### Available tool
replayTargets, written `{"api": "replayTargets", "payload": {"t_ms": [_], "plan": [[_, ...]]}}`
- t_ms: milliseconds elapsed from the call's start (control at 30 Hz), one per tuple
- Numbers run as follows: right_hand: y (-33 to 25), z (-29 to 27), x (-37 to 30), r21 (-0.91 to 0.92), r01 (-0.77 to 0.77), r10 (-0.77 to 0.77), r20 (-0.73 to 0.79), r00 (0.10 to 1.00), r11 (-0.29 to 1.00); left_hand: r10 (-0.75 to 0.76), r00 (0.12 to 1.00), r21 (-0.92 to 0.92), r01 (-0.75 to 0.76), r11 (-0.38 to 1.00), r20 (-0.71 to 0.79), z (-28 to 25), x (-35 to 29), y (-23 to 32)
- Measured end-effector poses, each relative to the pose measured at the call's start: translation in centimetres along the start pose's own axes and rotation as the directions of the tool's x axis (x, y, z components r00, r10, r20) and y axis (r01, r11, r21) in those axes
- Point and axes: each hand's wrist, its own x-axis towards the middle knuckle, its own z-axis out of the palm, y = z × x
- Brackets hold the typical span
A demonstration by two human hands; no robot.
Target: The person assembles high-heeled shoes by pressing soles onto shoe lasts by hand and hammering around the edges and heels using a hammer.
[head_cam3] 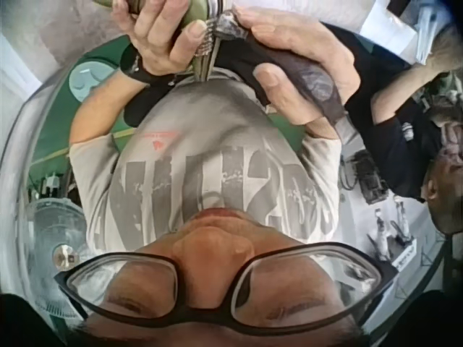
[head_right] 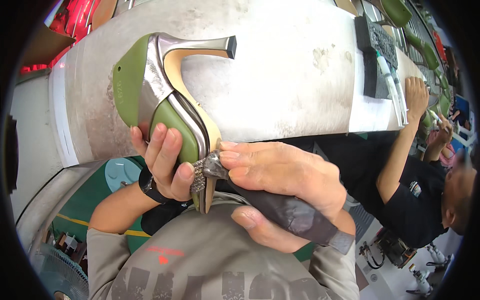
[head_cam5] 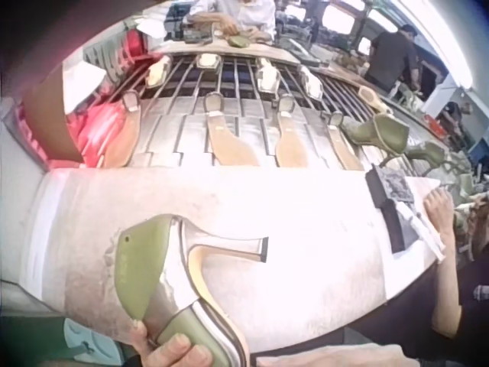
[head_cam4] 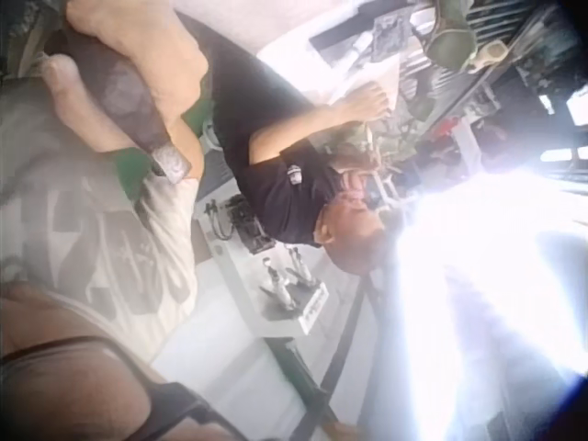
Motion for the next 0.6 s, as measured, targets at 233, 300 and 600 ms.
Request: {"api": "replayTargets", "payload": {"t_ms": [233, 300, 600], "plan": [[-0.6, -1.6, 2.6, -0.007, -0.060, 0.060, 0.170, 0.984, 0.998, -0.012, 0.999, 0.019, 0.013, 1.000, -0.044, 0.4, 0.1, 0.1], [-0.7, -1.0, 1.6, -0.042, -0.039, 0.045, 0.153, 0.987, 0.998, -0.031, 0.998, 0.018, 0.032, 0.999, -0.047, 0.4, 0.0, 0.2], [-1.8, 0.4, 0.2, -0.149, 0.024, -0.005, 0.126, 0.992, 0.989, -0.063, 0.998, -0.028, 0.063, 0.998, -0.026, 0.2, 0.8, 0.7]]}}
